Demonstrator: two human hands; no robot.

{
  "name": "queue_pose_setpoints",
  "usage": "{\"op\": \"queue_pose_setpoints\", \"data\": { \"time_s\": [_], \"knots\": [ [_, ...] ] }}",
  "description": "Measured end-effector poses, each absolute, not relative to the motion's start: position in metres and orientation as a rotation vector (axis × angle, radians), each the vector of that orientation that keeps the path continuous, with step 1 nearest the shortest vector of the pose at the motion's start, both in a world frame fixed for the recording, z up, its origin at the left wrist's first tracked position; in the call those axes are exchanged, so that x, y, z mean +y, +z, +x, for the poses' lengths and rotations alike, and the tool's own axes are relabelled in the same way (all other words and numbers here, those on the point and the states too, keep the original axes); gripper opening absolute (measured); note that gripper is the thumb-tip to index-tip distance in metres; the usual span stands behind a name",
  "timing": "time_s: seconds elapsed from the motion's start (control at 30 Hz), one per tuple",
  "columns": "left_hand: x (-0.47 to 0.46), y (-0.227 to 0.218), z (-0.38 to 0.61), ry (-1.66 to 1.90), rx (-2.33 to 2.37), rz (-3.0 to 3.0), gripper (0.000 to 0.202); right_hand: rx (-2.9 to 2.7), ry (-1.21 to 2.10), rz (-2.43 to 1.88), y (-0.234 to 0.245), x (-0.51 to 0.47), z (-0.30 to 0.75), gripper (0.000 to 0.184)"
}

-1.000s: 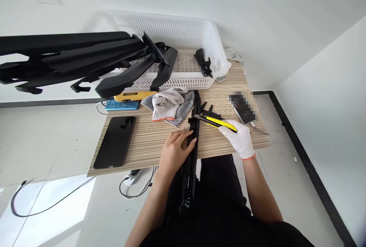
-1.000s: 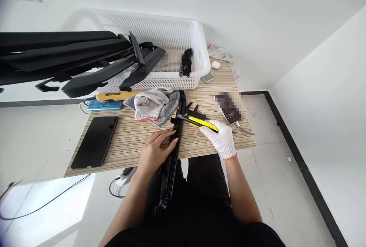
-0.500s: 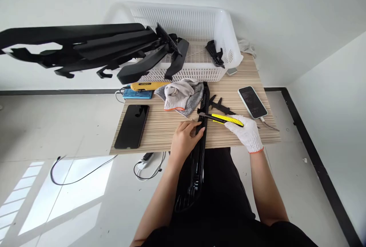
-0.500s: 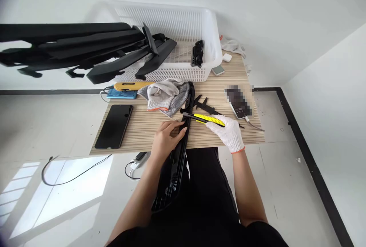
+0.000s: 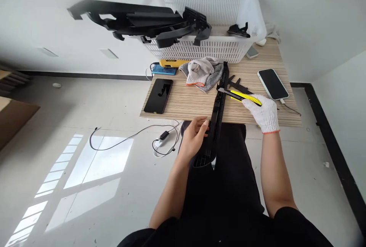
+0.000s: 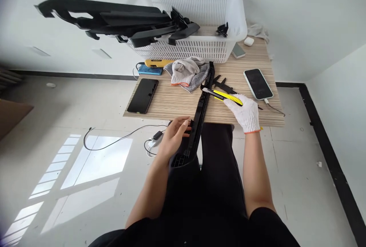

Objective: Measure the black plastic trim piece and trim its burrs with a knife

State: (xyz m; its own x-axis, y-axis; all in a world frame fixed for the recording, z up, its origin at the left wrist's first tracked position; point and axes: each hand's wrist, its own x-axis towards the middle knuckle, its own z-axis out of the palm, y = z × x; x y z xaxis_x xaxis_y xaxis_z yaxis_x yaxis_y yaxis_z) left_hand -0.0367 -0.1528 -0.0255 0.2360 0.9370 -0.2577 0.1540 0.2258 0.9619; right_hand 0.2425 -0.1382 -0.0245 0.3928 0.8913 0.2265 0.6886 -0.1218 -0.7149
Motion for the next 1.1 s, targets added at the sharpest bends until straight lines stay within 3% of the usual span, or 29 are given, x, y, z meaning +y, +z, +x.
{"op": "queue_pose_setpoints", "data": {
  "time_s": [0.2,0.43,0.67,0.8,1.1],
  "knots": [
    [-0.155,-0.025,-0.031,0.608,1.139,1.025,0.044,-1.318,0.38,-1.866,-0.028,-0.138,0.244,0.047],
    [-0.168,-0.029,-0.013,0.631,1.104,0.844,0.064,-1.315,0.377,-1.89,-0.025,-0.14,0.242,0.043],
    [-0.167,-0.031,-0.008,0.543,1.058,0.859,0.047,-1.45,0.568,-1.764,-0.016,-0.168,0.245,0.033],
    [-0.163,-0.039,-0.013,0.603,1.034,0.878,0.047,-1.469,0.743,-1.722,-0.013,-0.184,0.246,0.033],
    [-0.16,-0.054,-0.024,0.749,1.04,0.903,0.048,-1.488,0.722,-1.722,-0.015,-0.198,0.251,0.032]
  ]
}}
